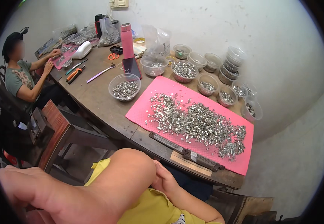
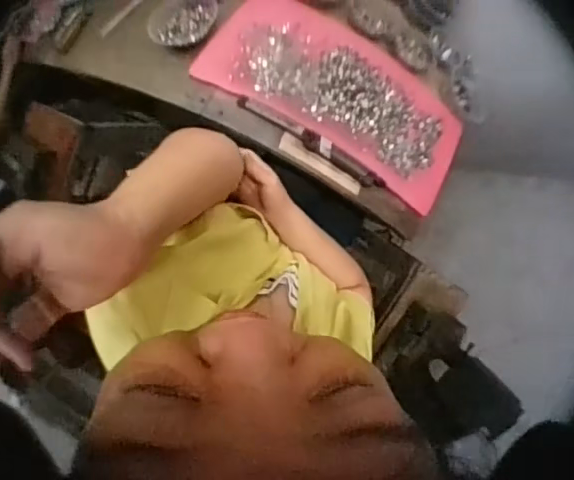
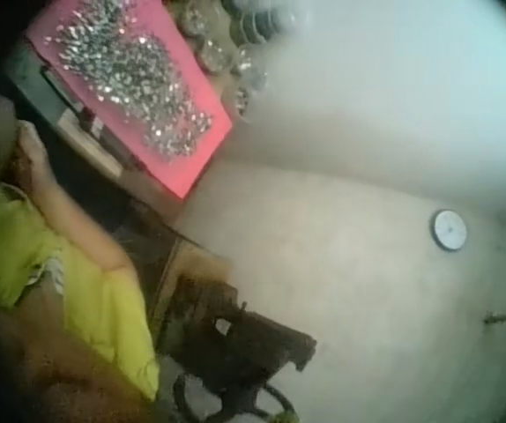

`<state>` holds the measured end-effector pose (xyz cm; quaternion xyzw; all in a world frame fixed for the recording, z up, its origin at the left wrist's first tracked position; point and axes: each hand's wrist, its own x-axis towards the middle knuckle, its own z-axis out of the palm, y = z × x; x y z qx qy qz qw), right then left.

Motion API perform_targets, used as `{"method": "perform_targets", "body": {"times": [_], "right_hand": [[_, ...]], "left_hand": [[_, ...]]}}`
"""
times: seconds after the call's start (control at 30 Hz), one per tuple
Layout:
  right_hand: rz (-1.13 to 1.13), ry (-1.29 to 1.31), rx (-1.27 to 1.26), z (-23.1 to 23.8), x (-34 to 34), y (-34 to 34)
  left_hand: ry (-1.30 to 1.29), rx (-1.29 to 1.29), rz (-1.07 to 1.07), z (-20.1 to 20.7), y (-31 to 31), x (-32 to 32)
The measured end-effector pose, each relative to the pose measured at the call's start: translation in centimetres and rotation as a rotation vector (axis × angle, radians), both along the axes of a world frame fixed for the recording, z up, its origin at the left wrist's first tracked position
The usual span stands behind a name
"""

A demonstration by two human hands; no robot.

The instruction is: The person loads small metal pieces into a fixture by hand, inserts the fixture into a press machine, and operates the machine.

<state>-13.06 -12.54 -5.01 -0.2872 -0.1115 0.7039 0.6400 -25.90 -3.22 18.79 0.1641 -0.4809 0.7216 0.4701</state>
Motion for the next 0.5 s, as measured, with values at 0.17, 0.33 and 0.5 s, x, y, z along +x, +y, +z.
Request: {"method": "perform_targets", "body": {"times": [0.17, 0.33, 0.5], "right_hand": [[0.290, 0.354, -0.092, 0.0, 0.8, -1.4], [0.154, 0.111, -0.118, -0.3, 0.3, -0.7], [0.083, 0.009, -0.069, -2.0, 0.8, -0.9]], "left_hand": [[0.004, 0.038, -0.048, -0.1, 0.5, 0.6], [0.018, 0.096, -0.123, 0.0, 0.6, 0.7], [-0.042, 0.007, -0.016, 0.4, 0.3, 3.0]]}}
